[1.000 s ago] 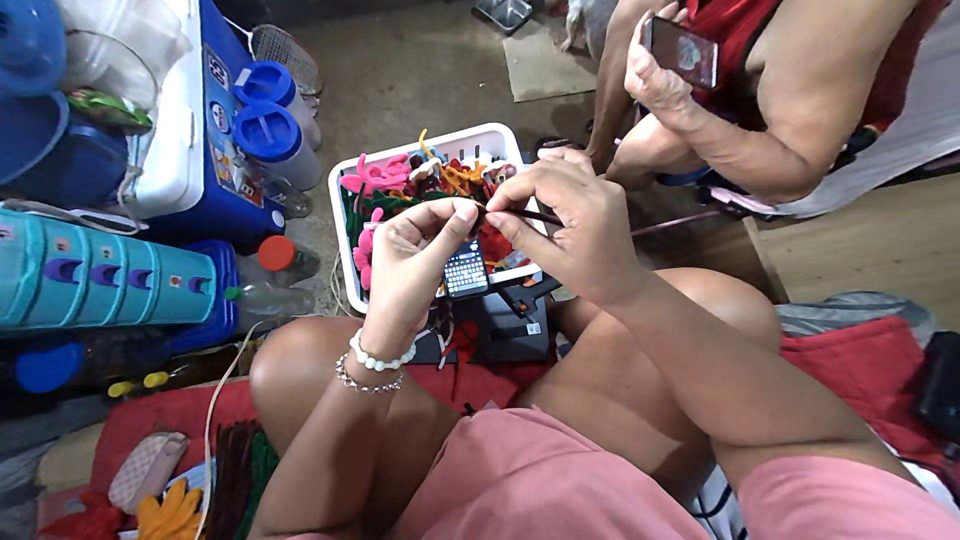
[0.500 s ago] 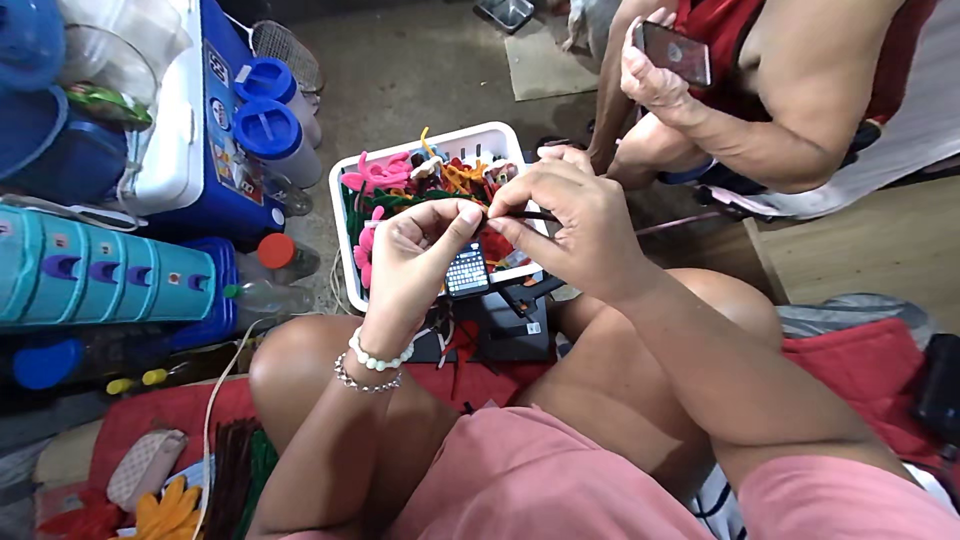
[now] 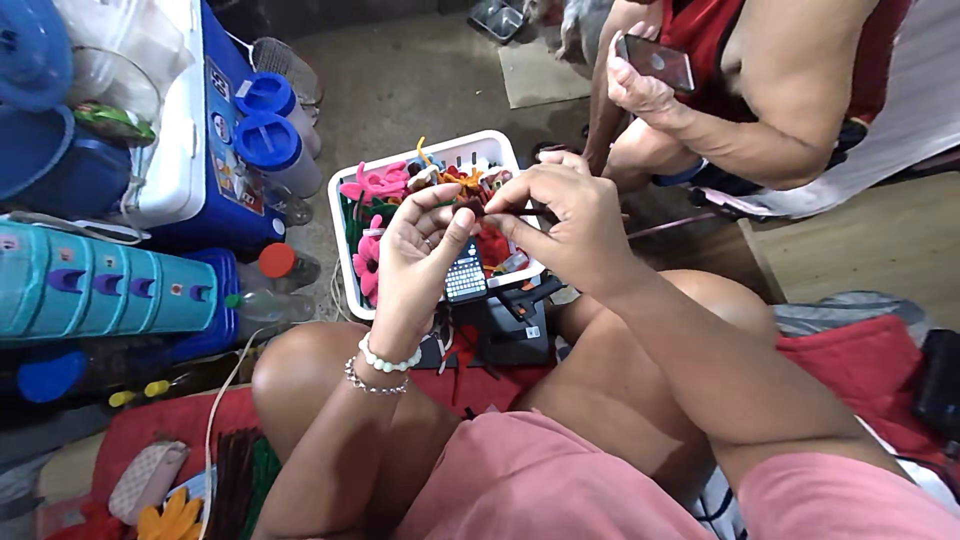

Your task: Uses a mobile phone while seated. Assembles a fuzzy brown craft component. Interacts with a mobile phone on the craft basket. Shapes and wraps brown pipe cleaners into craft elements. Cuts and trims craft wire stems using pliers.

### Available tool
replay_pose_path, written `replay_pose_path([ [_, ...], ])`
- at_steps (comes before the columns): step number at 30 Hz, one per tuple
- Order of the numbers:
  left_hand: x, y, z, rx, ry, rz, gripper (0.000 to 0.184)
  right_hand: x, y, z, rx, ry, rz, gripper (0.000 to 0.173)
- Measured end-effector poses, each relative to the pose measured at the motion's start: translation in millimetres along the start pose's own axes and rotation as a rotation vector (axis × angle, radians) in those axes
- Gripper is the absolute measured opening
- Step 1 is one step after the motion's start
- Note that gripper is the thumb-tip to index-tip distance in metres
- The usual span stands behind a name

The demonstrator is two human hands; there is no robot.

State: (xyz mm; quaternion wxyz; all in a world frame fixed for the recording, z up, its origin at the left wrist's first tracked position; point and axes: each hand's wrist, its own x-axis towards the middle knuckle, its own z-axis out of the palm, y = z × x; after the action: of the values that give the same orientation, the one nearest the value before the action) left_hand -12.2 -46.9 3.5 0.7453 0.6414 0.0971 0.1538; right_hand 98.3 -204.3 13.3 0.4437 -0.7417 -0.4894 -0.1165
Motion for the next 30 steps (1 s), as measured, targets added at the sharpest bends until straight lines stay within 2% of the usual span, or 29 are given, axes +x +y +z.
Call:
replay_pose_path([
  [8,-0.4,1.9,-0.4,0.033,0.071,0.03,0.031,-1.1,0.7,-1.6,-0.04,-0.016,-0.085,0.008],
  [14,-2.0,-2.9,2.6,-0.017,0.063,0.059,0.016,-1.6,1.7,-1.3,-0.083,-0.021,-0.134,0.008],
  [22,-1.9,-5.2,1.3,0.028,0.06,0.024,0.015,-1.9,1.5,-0.8,-0.197,-0.008,-0.181,0.012],
  [27,-0.5,-3.4,-2.4,0.119,-0.005,0.054,0.014,-1.4,2.5,-3.4,-0.202,-0.018,-0.193,0.01],
  [30,1.0,-3.8,-4.7,0.285,-0.041,0.152,0.014,-0.7,3.3,-5.8,-0.208,-0.033,-0.219,0.006],
])
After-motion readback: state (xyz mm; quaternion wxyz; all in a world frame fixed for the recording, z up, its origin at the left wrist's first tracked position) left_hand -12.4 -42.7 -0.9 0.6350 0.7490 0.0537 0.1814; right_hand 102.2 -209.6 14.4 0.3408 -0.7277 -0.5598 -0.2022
